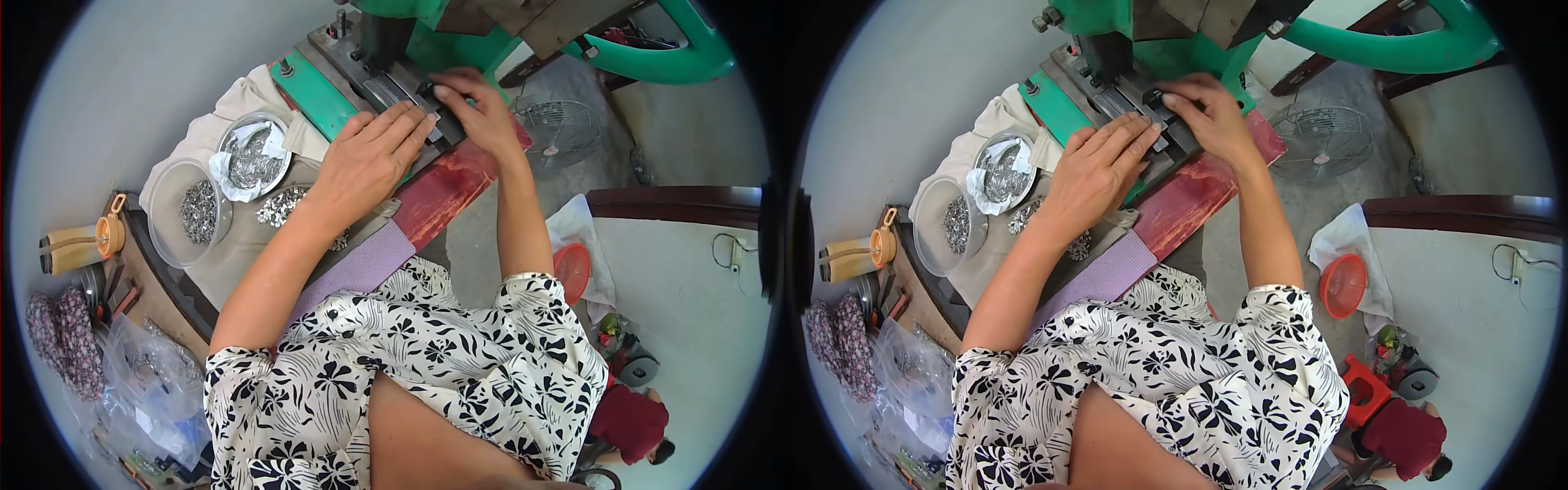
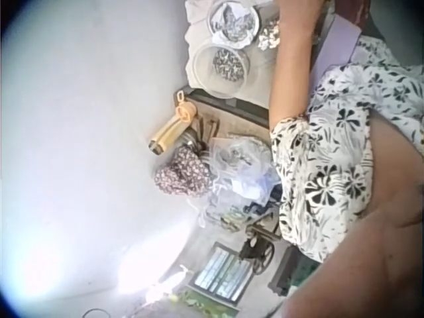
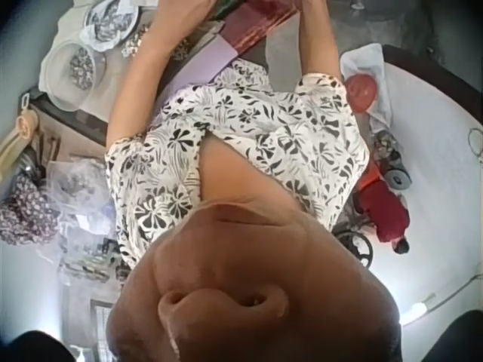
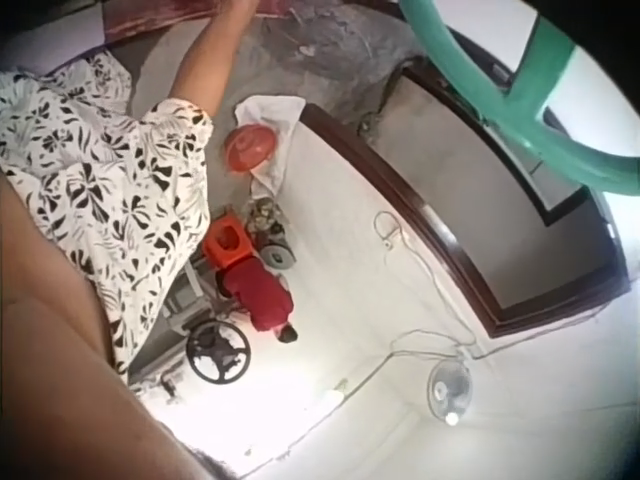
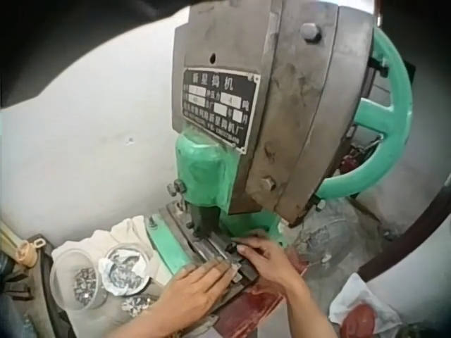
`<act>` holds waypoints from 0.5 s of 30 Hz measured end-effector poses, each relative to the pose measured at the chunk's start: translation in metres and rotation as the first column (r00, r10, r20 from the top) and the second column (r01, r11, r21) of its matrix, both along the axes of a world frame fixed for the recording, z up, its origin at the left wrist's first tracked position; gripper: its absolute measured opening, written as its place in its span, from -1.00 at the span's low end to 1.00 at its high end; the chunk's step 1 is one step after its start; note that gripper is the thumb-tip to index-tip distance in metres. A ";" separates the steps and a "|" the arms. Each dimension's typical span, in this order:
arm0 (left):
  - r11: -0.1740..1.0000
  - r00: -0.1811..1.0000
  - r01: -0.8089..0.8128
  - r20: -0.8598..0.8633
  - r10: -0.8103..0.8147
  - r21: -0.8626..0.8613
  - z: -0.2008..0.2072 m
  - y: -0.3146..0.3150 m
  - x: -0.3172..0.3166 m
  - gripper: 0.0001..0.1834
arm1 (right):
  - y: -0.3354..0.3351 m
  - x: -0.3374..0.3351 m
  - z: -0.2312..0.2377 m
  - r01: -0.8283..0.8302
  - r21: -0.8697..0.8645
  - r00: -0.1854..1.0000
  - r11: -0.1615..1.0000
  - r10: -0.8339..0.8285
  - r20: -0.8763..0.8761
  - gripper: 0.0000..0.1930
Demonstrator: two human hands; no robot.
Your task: Assembling small metal snap fasteners onto a material strip using manual machinery.
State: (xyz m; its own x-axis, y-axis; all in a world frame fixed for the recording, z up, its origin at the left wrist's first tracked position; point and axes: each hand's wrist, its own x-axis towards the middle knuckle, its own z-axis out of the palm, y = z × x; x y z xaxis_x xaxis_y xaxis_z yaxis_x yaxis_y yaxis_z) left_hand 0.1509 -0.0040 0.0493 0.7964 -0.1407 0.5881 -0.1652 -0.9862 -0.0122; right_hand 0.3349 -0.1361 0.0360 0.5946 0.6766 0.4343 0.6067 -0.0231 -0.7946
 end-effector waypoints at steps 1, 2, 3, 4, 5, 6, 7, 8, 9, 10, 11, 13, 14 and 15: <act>1.000 1.000 -0.010 -0.005 0.010 -0.014 -0.002 -0.001 -0.002 -0.42 | 0.007 0.004 -0.007 -0.080 -0.014 0.997 0.997 0.080 0.018 -0.77; 1.000 1.000 -0.016 -0.009 0.016 -0.014 -0.001 -0.001 -0.002 -0.42 | 0.011 0.009 -0.011 -0.127 -0.021 0.991 0.992 0.126 -0.051 -0.77; 1.000 1.000 -0.016 0.011 0.016 -0.024 -0.001 0.000 -0.001 -0.49 | 0.014 0.010 -0.012 -0.137 -0.022 0.989 0.990 0.136 -0.055 -0.77; 0.999 0.999 -0.014 0.031 0.015 -0.034 -0.002 0.000 -0.002 -0.55 | 0.017 0.010 -0.012 -0.136 -0.059 0.988 0.989 0.131 -0.080 -0.76; 1.000 1.000 -0.014 -0.009 0.014 -0.028 0.000 0.000 -0.005 -0.53 | 0.019 0.010 -0.013 -0.133 -0.095 0.987 0.987 0.123 -0.104 -0.74; 0.999 1.000 -0.022 -0.013 0.022 -0.031 -0.002 0.000 -0.007 -0.53 | 0.022 0.009 -0.014 -0.141 -0.098 0.986 0.985 0.130 -0.108 -0.74; 0.998 1.000 -0.016 -0.024 0.015 -0.066 -0.004 0.001 -0.007 -0.47 | 0.026 0.008 -0.014 -0.132 -0.088 0.988 0.987 0.124 -0.087 -0.72; 0.995 0.999 -0.009 -0.033 0.006 -0.101 -0.007 0.002 -0.007 -0.40 | 0.030 0.007 -0.014 -0.122 -0.079 0.991 0.989 0.117 -0.066 -0.71; 0.994 0.999 -0.014 -0.036 0.010 -0.105 -0.008 0.003 -0.007 -0.40 | 0.031 0.007 -0.014 -0.126 -0.082 0.990 0.989 0.121 -0.070 -0.71; 0.994 1.000 -0.023 -0.023 0.021 -0.108 -0.010 0.003 -0.008 -0.40 | 0.032 0.007 -0.013 -0.113 -0.133 0.993 0.985 0.117 0.020 -0.70; 0.993 0.999 -0.032 -0.009 0.031 -0.112 -0.012 0.003 -0.008 -0.40 | 0.034 0.008 -0.014 -0.096 -0.181 0.987 0.979 0.117 0.111 -0.70; 0.993 1.000 -0.017 0.011 0.019 -0.121 -0.016 0.004 -0.007 -0.41 | 0.040 0.008 -0.025 -0.056 -0.101 0.982 0.993 0.073 0.174 -0.72; 0.990 1.000 -0.011 0.019 0.014 -0.139 -0.017 0.004 -0.006 -0.41 | 0.043 0.006 -0.030 -0.021 -0.016 0.972 1.000 0.025 0.232 -0.73; 0.987 1.000 -0.010 0.027 0.015 -0.160 -0.019 0.004 -0.005 -0.41 | 0.045 0.003 -0.030 -0.025 -0.020 0.972 0.999 0.029 0.234 -0.73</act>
State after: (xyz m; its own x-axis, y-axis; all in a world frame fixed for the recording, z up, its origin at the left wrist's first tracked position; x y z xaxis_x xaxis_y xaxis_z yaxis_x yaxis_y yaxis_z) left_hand 0.1459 0.0000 0.0305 0.7801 -0.0335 0.6247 -0.1547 -0.9779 0.1407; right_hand 0.3379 -0.0915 0.0060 0.4591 0.6992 0.5481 0.7767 -0.0163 -0.6297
